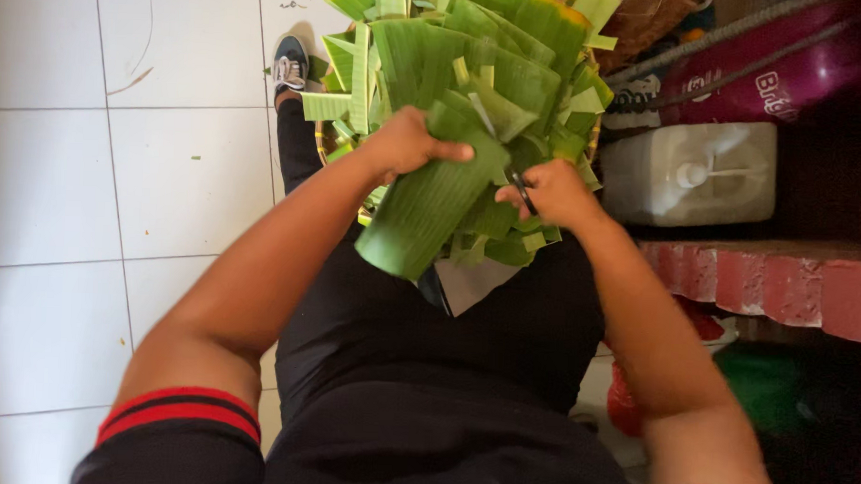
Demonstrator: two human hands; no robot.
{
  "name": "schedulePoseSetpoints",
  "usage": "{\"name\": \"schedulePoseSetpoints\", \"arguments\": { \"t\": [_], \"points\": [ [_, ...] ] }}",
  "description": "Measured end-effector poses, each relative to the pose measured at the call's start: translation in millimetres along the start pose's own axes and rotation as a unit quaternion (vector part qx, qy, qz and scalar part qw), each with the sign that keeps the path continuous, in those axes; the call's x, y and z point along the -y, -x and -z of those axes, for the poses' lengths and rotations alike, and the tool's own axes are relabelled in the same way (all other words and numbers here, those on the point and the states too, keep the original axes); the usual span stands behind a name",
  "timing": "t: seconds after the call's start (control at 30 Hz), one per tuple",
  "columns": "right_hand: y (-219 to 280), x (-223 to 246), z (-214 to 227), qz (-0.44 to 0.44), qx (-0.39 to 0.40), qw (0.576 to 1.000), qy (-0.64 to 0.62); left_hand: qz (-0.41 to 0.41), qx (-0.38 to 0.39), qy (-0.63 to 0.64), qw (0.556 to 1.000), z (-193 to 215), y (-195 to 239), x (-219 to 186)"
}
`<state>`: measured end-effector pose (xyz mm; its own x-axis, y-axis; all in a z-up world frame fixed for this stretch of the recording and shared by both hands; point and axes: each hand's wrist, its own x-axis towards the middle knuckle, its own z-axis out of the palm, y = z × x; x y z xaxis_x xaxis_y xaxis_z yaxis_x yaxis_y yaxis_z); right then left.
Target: The person sits on the floor and uses scissors to trim the edges of large green leaves. They repeatedly pick up leaves from a basket, cut them into smaller pieces, and place the cut pieces onto a nearby counter.
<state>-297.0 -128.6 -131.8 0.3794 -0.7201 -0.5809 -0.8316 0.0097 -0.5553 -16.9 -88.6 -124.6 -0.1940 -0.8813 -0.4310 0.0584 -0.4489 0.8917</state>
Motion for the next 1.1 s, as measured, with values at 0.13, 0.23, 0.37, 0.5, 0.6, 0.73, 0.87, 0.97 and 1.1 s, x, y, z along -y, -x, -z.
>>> {"name": "schedulePoseSetpoints", "arguments": {
  "t": [0.13,0.23,0.37,0.5,0.6,0.73,0.87,0.97,1.1],
  "points": [
    [18.6,-23.8,-20.4,0.060,0.001,0.972,-0.226,-0.092,-0.078,0.131,0.984,3.7,19.3,-0.4],
    [43.6,-23.2,-30.7,0.125,-0.001,0.976,-0.180,-0.071,-0.129,0.147,0.978,-0.8,39.7,-8.6],
    [65.8,6.8,-21.9,0.100,-0.031,0.992,-0.069,-0.154,-0.128,0.120,0.972,-18.9,58.4,-23.4],
    [82.7,33.0,-10.7,0.142,-0.071,0.986,-0.057,-0.162,-0.149,0.072,0.973,-32.6,71.4,-30.7],
    [91.2,38.9,-12.9,0.138,-0.098,0.983,-0.068,-0.174,-0.142,0.091,0.970,-35.6,81.1,-30.5],
    [97.3,37.8,-19.3,0.094,-0.083,0.980,-0.158,-0.200,-0.122,0.084,0.969,-34.1,88.4,-30.8],
    [100.6,40.0,-18.8,0.158,-0.069,0.972,-0.161,-0.212,-0.107,0.043,0.970,-37.5,93.3,-31.9],
    [103.4,38.6,-17.9,0.168,-0.080,0.977,-0.105,-0.177,-0.100,0.092,0.975,-43.5,97.8,-29.6],
    [101.6,27.0,-17.5,0.128,-0.077,0.983,-0.105,-0.170,-0.093,0.093,0.977,-43.7,101.5,-32.2]
  ]
}}
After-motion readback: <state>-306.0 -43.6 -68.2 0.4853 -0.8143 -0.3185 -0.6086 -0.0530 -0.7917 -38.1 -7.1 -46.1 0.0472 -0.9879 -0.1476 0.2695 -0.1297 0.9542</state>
